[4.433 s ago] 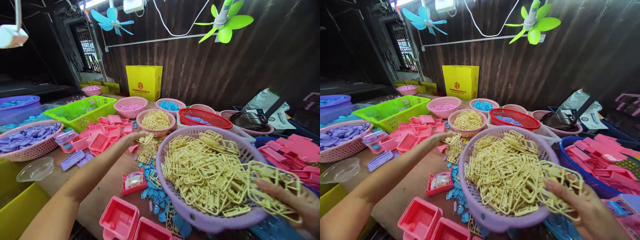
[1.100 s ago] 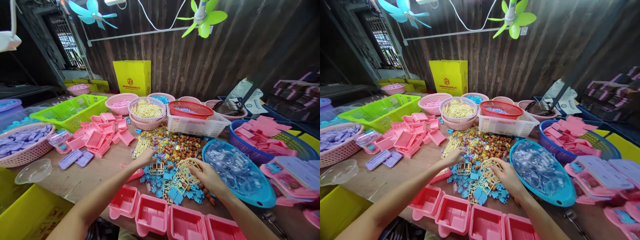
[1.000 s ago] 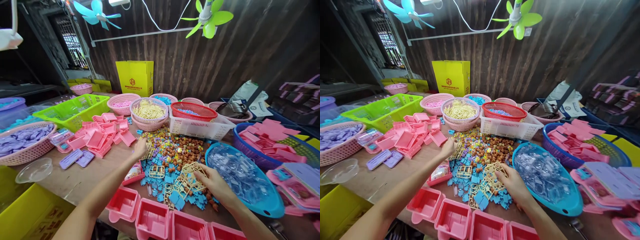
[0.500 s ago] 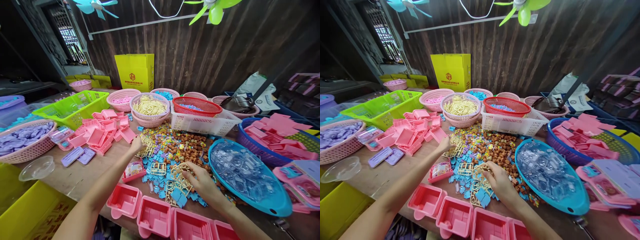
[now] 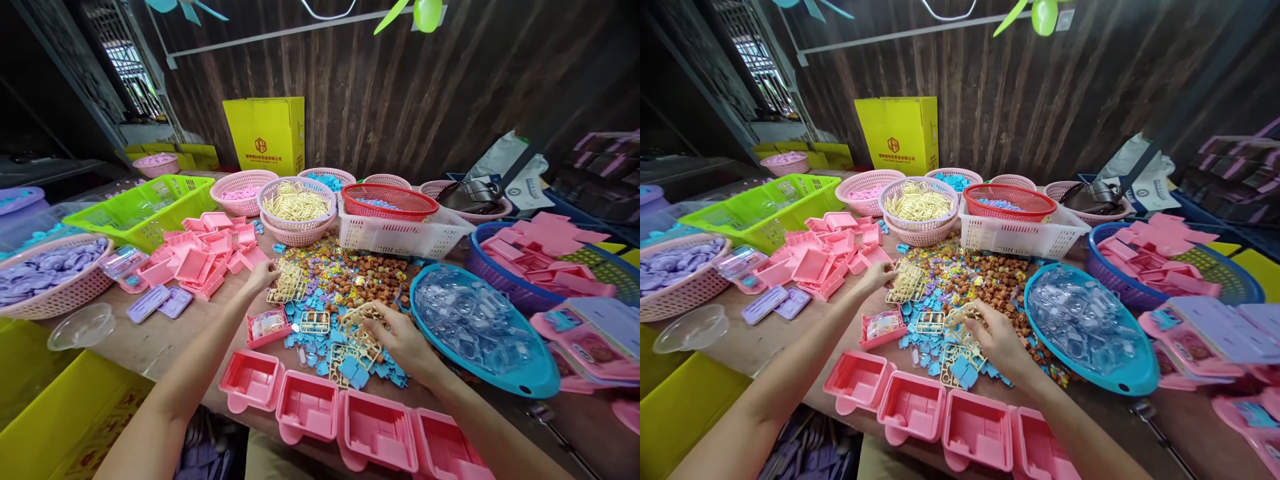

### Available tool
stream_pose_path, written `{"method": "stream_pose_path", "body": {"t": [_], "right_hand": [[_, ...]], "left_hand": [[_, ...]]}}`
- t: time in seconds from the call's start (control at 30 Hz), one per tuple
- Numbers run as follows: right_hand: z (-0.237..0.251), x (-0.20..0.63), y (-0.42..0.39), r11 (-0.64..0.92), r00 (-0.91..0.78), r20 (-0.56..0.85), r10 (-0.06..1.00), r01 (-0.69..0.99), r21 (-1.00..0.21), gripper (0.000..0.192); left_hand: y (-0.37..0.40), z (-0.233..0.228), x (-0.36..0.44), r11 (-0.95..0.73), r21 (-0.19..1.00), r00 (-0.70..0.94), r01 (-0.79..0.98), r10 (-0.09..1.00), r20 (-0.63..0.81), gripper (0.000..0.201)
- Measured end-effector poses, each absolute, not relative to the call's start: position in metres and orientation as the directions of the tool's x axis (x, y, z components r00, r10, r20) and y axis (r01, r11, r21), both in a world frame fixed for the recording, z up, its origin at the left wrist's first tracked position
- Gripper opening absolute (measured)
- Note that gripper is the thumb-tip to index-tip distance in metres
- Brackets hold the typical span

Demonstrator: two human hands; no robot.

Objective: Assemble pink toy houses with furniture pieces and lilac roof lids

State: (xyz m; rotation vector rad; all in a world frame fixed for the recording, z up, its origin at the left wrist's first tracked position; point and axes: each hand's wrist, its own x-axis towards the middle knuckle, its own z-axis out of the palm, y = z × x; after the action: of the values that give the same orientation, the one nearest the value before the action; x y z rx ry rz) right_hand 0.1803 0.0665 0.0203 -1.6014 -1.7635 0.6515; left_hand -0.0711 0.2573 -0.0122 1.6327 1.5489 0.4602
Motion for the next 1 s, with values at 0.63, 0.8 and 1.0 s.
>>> {"method": "stream_pose_path", "body": {"t": [0.63,0.8,1.0], "right_hand": [[0.002,0.080,0.066,0.603,-0.477,0.379,0.793,0.704,-0.376,0.039],[0.016,0.095,0.133,0.465,-0.496,0.078,0.865,0.731,-0.500,0.030],[-0.006,0.157,0.230,0.107,-0.102,0.032,0.994,0.923,-0.371,0.026]], "left_hand": [[0.086,0.001,-0.084,0.292,0.953,0.536,-0.076,0.818,-0.208,0.059],[0.085,-0.008,-0.084,0.239,0.968,0.256,-0.076,0.943,-0.213,0.060],[0.086,-0.007,-0.097,0.253,0.959,0.212,-0.126,0.952,-0.223,0.055]]}}
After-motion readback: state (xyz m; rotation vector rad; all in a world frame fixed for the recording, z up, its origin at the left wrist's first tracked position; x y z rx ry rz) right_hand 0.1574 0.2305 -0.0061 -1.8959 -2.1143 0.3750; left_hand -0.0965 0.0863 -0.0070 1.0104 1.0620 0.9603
